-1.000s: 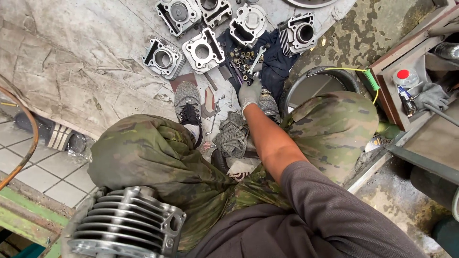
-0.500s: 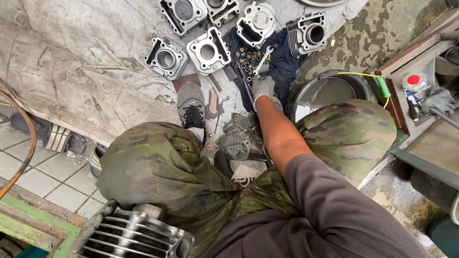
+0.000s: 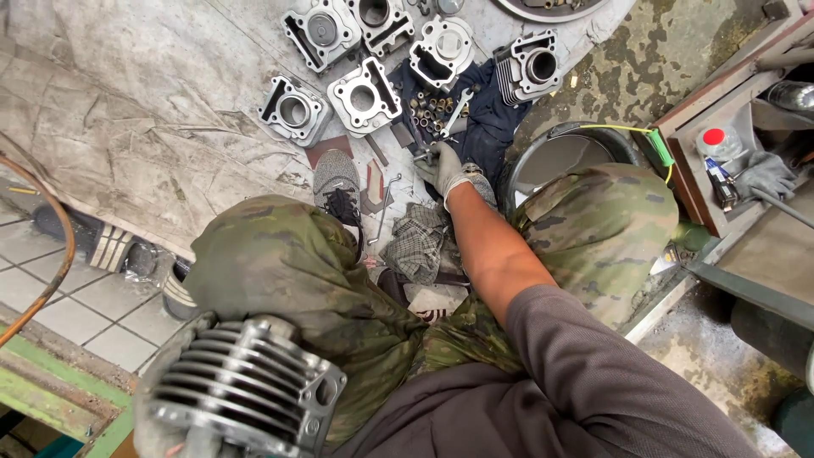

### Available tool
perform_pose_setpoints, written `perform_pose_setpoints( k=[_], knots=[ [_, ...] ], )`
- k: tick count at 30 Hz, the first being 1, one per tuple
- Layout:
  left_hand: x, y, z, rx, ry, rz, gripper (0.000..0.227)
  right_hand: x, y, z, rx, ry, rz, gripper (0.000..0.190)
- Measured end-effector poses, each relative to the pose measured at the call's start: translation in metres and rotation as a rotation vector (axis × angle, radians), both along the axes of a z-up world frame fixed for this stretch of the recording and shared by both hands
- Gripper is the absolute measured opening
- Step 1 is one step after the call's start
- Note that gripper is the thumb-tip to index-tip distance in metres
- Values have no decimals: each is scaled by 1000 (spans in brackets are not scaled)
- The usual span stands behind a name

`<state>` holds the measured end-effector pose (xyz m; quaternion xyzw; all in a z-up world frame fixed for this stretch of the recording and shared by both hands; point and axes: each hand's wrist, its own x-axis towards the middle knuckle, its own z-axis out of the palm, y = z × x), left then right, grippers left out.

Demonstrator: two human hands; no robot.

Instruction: The person sits on the ground and sands the surface of a metal engine cylinder head using a sanding block. They hold the part with one hand and rub the sanding block over the flat surface with the other hand, rotating the part to work on different areas.

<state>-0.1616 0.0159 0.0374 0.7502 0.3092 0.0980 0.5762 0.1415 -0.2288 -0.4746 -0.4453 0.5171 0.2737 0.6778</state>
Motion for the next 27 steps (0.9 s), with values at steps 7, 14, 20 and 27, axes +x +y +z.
perform_pose_setpoints(
  k=[7,14,20,27],
  knots=[
    [89,10,-2,82,-74,70,49,32,79,123,158,-163,271,37],
    [92,21,-32,-127,-304,82,40,45,95,329,255,-722,334,36],
    [84,15,-68,-290,-418,174,37,-35,77,445,391,-1069,264,37],
    [79,6,-82,-545,-518,161,40,-106,50,454,363,-1124,283,44]
  ],
)
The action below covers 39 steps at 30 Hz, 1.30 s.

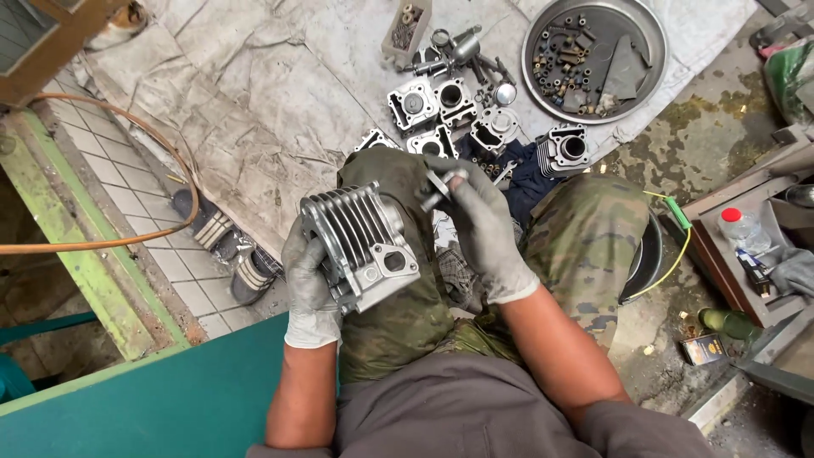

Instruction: The person sits on the ground and sands the surface of a metal engine cylinder head using a sanding block. They hold the part with one hand and rub the sanding block over the flat surface with the other hand, rotating the part to work on different areas.

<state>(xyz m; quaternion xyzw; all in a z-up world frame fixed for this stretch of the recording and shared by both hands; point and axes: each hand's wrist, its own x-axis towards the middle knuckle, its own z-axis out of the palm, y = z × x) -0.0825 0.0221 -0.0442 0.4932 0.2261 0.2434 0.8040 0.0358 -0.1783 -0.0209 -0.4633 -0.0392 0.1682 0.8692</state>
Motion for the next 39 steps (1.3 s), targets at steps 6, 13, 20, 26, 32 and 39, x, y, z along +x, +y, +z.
perform_pose_setpoints(
  k=[6,13,20,26,32,39],
  knots=[
    [3,-35,73,-119,-93,82,39,-6,-21,-22,19,107,-29,37],
    [-1,-63,97,11,16,91,39,-9,-20,-9,19,39,-33,39],
    [11,-53,116,231,75,32,37,46,-19,-69,-115,551,-107,35],
    [50,-16,80,79,-42,49,31,48,6,-242,-670,364,-29,38],
    [88,42,66,204,-94,109,34,3,-6,-359,-1514,283,778,82],
    [123,93,8,-22,-17,239,33,33,-24,-388,-1494,440,628,44]
  ],
)
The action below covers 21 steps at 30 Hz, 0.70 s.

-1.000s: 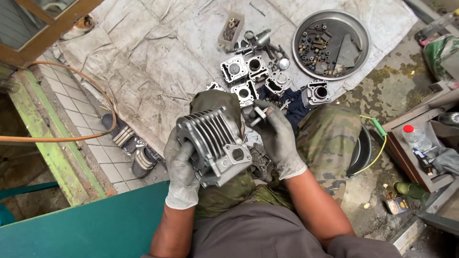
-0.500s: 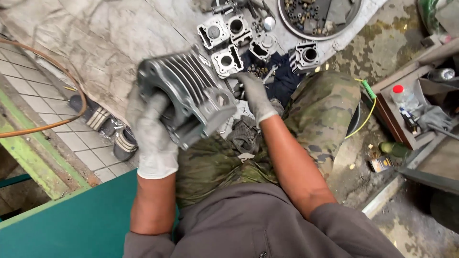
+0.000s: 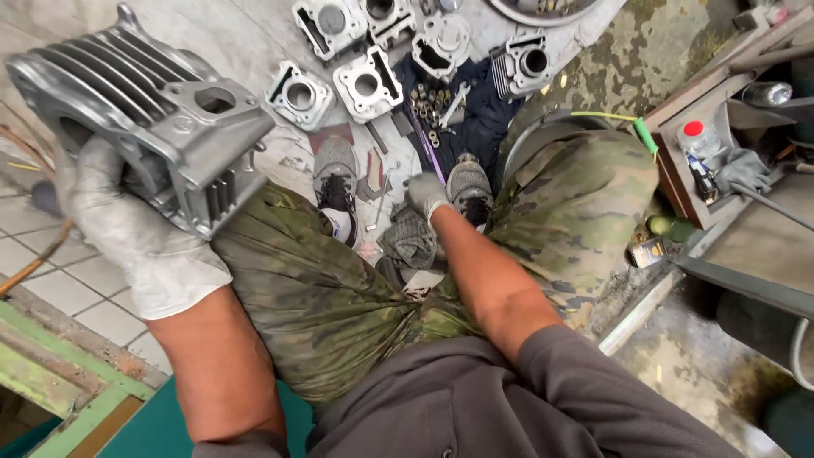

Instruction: The person sits on the ground and sands the surface of a metal engine cylinder head using a sanding block. They hold the part with one hand and rub the sanding block over the flat surface with the other hand, rotating the part to work on different areas.

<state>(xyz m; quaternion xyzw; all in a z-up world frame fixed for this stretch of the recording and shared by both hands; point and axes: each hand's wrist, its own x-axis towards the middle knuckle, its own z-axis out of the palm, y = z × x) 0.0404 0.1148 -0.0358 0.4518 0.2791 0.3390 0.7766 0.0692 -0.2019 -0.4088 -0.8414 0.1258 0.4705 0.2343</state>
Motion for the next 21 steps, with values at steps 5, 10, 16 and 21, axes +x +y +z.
perform_pose_setpoints(
  k=[5,10,16,21],
  knots=[
    [8,7,-9,-48,184,117,22,25,-20,17,-111,-26,-299,52],
    [-5,23,-38,1181,276,-135,12,31,-15,31,-209,127,-79,34],
    [4,-7,-16,789,269,-132,16,-19,18,23,-176,293,564,69],
    [1,-14,10,1138,365,-249,33,-11,25,25,-170,281,468,32]
  ],
)
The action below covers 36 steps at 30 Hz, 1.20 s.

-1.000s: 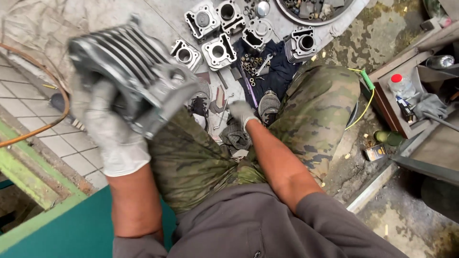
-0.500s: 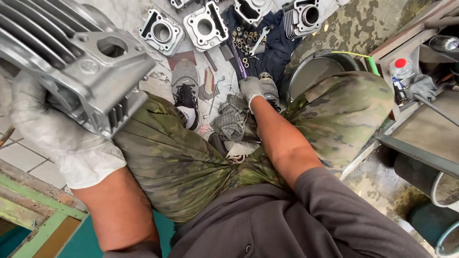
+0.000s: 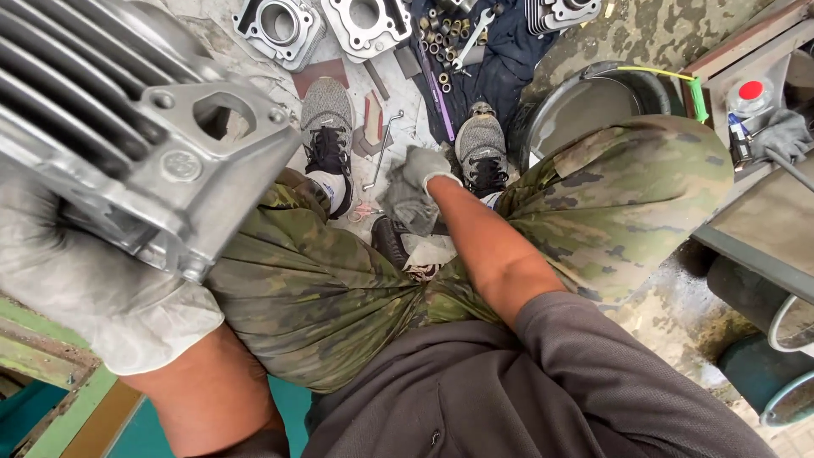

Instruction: The person sits on the ground and sands the surface of a metal engine cylinder head using a sanding block. They hold the part with one hand and rub the sanding block over the flat surface with the other hand, rotating the part to work on different areas.

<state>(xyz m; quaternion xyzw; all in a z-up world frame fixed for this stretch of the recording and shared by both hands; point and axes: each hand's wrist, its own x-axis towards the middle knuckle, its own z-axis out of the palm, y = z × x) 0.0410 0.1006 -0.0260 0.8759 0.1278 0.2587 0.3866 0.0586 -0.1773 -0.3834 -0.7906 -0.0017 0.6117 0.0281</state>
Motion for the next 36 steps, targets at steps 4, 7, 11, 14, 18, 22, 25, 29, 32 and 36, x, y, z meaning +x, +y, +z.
perform_pose_setpoints(
  k=[4,7,11,14,18,22,25,29,32,36],
  knots=[
    [-3,-8,9,93,33,-16,80,36,15,30,241,-172,-472,36],
    [9,-9,5,-954,-225,377,8,62,23,20,422,-176,-963,55],
    [-11,8,-17,-420,-58,261,35,52,16,24,446,-252,-772,69],
    [1,-4,8,122,-11,-144,80,28,7,62,319,-475,-957,64],
    [12,-17,7,-322,-45,97,35,-76,-59,-106,4,-114,-355,42],
    [3,2,-17,-315,-114,209,16,-72,-43,-80,-158,10,-504,51],
    [27,-31,29,-684,-117,10,33,-71,-22,-76,-166,98,-425,76],
    [38,-38,32,-804,-89,169,32,-70,2,-48,-190,85,-511,63],
    [43,-40,32,-841,-108,135,27,-76,5,-64,-249,12,-529,48],
    [51,-46,25,-1013,-203,166,33,-60,1,-40,-174,70,-611,50]
  ],
)
